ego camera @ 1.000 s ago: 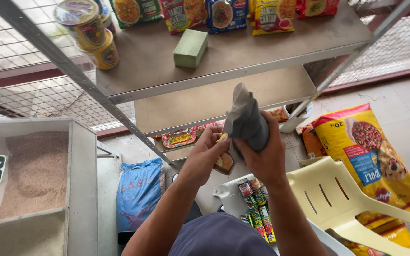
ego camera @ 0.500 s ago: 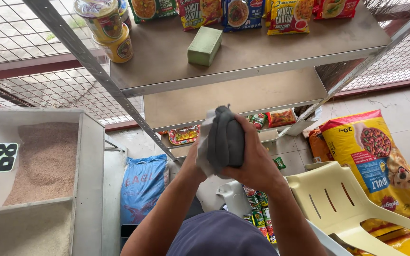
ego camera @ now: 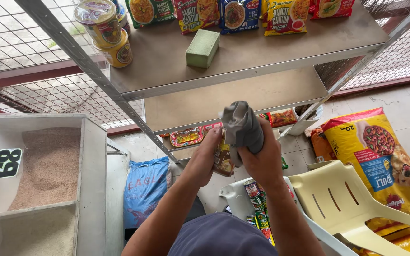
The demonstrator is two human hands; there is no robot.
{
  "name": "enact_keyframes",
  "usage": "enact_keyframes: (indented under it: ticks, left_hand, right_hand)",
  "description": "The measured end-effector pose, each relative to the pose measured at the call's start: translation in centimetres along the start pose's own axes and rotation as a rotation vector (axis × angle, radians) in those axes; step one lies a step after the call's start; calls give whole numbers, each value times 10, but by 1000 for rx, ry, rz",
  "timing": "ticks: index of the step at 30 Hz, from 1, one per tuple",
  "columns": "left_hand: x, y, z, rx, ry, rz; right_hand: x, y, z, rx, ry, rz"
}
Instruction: Wiping down canned meat products with a cleaning cloth and arranging them neatly on a grocery store shelf.
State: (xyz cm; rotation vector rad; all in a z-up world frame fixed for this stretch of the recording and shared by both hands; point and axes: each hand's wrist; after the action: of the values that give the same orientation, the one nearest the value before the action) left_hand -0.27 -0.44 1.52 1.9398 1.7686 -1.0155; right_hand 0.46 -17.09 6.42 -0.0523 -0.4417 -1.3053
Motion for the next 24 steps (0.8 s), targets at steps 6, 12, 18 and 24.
enact_keyframes:
  ticks: [6, 12, 18, 24]
  left_hand:
    - [33, 11, 22, -47, 59, -7]
    - [7, -3, -2, -118, 90, 7]
    - [19, -1, -4, -264, 170, 64]
    - [10, -8, -12, -137, -28, -36]
  right_hand:
    - [1, 0, 31, 68, -79, 102]
    - [-4, 3, -1, -129, -24, -162]
    - [-7, 3, 15, 276, -177, 31]
    - [-5, 6, 19, -53, -95, -154]
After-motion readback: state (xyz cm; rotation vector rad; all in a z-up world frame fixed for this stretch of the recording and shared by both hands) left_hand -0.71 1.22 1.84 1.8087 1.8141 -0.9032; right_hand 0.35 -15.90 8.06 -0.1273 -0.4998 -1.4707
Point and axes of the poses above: each hand's wrist, its own y-axis towards the middle knuckle, its own x-axis out of the back of the hand, z = x × y, and after that the axes turned 3 degrees about -x, right-handed
